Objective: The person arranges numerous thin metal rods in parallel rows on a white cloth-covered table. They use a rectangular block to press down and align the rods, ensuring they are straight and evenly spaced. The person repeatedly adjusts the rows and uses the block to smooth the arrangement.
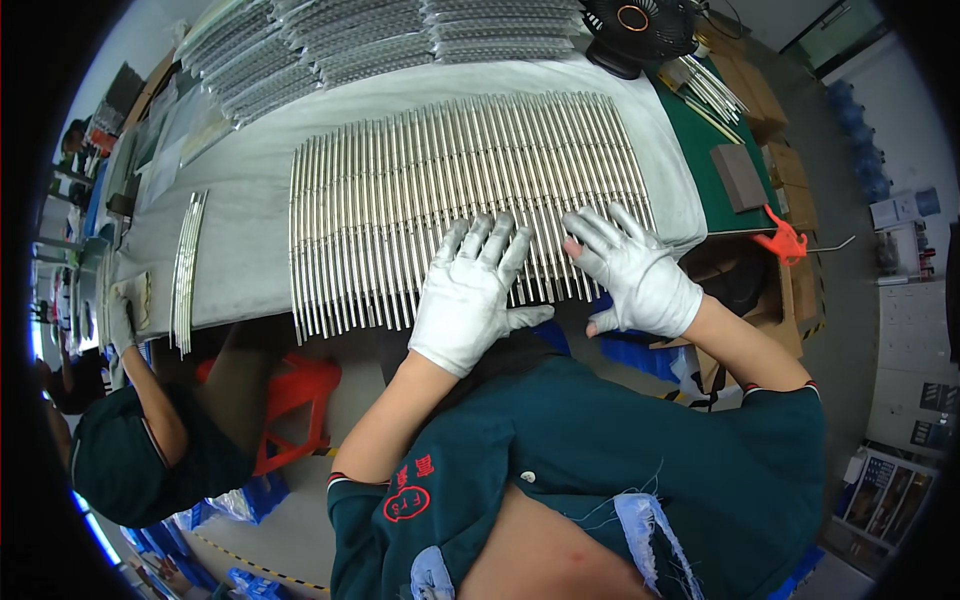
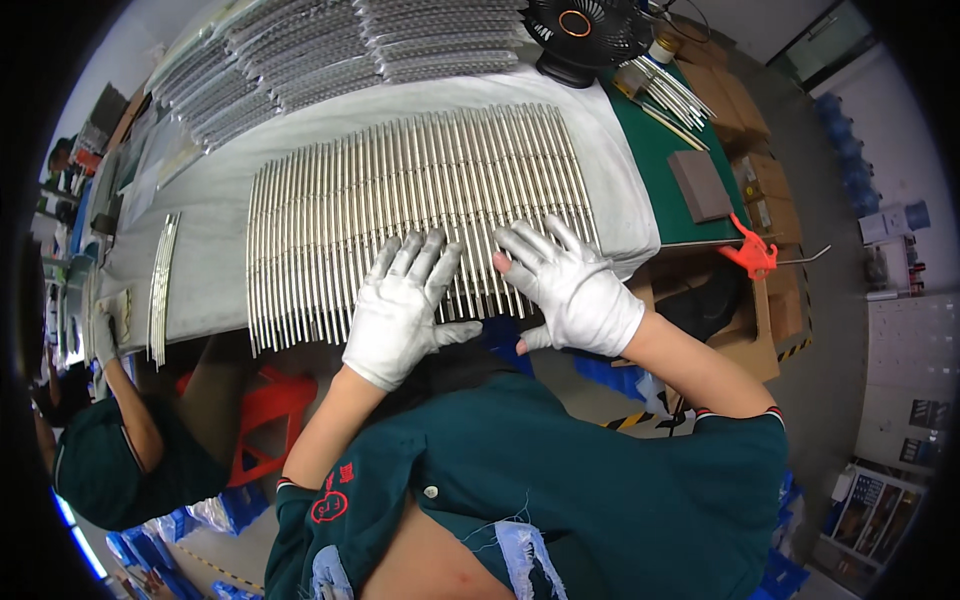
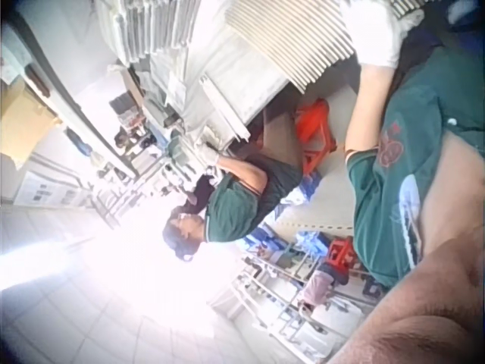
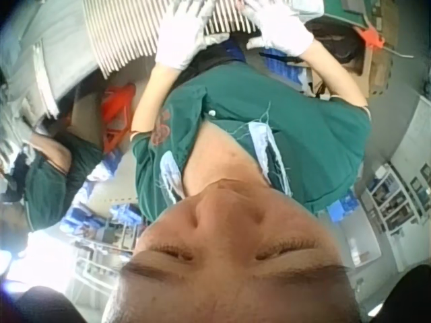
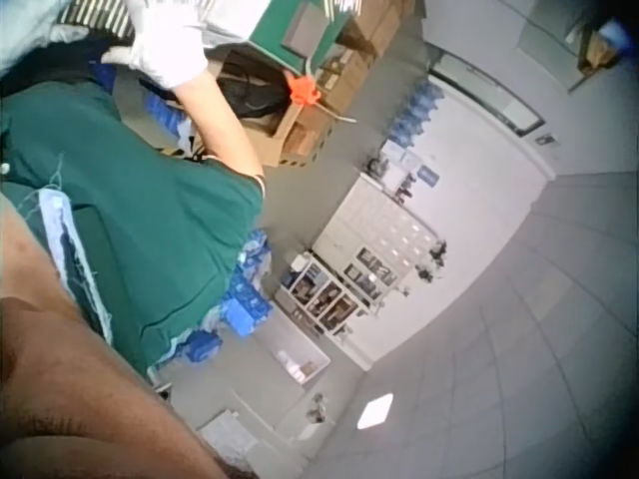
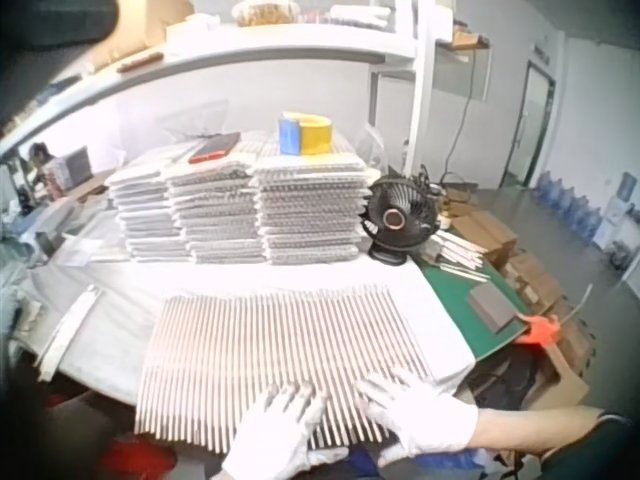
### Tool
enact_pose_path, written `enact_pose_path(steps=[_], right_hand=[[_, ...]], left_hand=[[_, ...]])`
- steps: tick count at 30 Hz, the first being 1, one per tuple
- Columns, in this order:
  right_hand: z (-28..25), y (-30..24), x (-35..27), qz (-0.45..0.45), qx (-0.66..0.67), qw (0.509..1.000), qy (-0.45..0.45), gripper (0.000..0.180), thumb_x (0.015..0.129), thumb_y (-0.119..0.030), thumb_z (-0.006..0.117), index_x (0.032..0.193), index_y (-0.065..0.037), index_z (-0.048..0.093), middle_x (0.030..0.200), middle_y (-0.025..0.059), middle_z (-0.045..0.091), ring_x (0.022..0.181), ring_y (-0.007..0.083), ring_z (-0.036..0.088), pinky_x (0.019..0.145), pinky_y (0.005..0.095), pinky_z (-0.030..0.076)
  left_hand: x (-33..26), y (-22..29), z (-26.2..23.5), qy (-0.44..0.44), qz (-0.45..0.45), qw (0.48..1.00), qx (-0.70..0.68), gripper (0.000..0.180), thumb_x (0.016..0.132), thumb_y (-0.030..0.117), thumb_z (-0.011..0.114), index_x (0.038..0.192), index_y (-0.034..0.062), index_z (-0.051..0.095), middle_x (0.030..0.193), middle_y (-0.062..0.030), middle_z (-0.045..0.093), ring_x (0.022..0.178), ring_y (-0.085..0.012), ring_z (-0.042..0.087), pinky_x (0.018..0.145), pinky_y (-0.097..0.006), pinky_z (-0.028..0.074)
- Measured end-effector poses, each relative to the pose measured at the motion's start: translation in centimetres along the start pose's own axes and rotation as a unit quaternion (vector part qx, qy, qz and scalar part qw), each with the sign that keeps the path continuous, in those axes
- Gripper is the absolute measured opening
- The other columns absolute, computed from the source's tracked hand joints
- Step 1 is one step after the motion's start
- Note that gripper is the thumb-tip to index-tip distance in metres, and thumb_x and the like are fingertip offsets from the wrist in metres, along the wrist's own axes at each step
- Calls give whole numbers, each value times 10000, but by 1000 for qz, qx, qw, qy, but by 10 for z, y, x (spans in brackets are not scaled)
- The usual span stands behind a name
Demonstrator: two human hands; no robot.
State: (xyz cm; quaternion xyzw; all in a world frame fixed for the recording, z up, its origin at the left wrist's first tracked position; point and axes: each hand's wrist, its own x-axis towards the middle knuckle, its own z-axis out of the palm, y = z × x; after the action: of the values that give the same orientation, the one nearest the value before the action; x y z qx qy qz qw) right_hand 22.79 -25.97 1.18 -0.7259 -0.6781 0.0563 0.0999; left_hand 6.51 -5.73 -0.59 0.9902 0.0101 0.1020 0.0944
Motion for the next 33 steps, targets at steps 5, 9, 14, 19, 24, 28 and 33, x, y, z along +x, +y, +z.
enact_pose_path(steps=[5, 9, 14, 19, 24, 28, 33], right_hand=[[9, -10, 18, 31, -40, 999, -2, 919, 729, -508, 790, 1442, -63, 418, 1546, 203, 377, 1423, 370, 370, 1197, 528, 242], [7, -10, 17, 25, -33, 999, -9, 861, 781, -488, 755, 1448, -56, 426, 1549, 197, 375, 1436, 376, 354, 1200, 531, 235], [-6, 23, 8, 20, 8, 996, 85, 816, 931, -606, 517, 1515, -58, 361, 1568, 219, 343, 1450, 405, 328, 1199, 551, 224], [-18, 96, -17, 97, -64, 979, 167, 771, 971, -612, 439, 1514, -68, 377, 1555, 215, 369, 1422, 424, 365, 1193, 533, 262], [-30, 84, -36, 64, -69, 995, 29, 1053, 765, -829, 513, 1492, -74, 407, 1546, 237, 364, 1456, 411, 313, 1210, 548, 196], [-24, 58, -53, -2, -42, 999, -2, 1164, 659, -813, 642, 1546, -147, 290, 1556, 232, 346, 1442, 426, 327, 1186, 607, 197], [-15, 53, -44, 39, -52, 998, -19, 1192, 624, -766, 708, 1548, -152, 273, 1555, 251, 332, 1443, 447, 314, 1180, 617, 200]], left_hand=[[0, -1, 3, 11, 9, 1000, 12, 896, 790, 623, 670, 1445, 46, 468, 1452, -176, 504, 1366, -344, 453, 1178, -486, 288], [-2, -1, 4, 13, 11, 1000, 10, 890, 794, 617, 668, 1447, 47, 466, 1452, -178, 503, 1367, -344, 452, 1179, -487, 286], [-13, 5, -8, -19, 34, 999, -13, 863, 790, 595, 686, 1432, 54, 485, 1446, -162, 513, 1360, -336, 457, 1183, -484, 289], [-38, -4, -29, -88, 91, 988, -95, 725, 838, 445, 713, 1417, 57, 510, 1401, -157, 554, 1332, -343, 491, 1183, -482, 316], [-79, -99, -49, 26, -133, 990, 34, 648, 952, 393, 623, 1482, 63, 450, 1498, -174, 485, 1419, -390, 396, 1209, -493, 248], [-110, -156, -49, 58, -214, 974, 54, 580, 1009, 369, 563, 1489, 65, 444, 1516, -155, 470, 1430, -400, 374, 1188, -488, 287], [-103, -159, -38, 52, -233, 970, -37, 480, 1041, 262, 519, 1489, 103, 458, 1519, -158, 465, 1427, -398, 381, 1167, -455, 328]])
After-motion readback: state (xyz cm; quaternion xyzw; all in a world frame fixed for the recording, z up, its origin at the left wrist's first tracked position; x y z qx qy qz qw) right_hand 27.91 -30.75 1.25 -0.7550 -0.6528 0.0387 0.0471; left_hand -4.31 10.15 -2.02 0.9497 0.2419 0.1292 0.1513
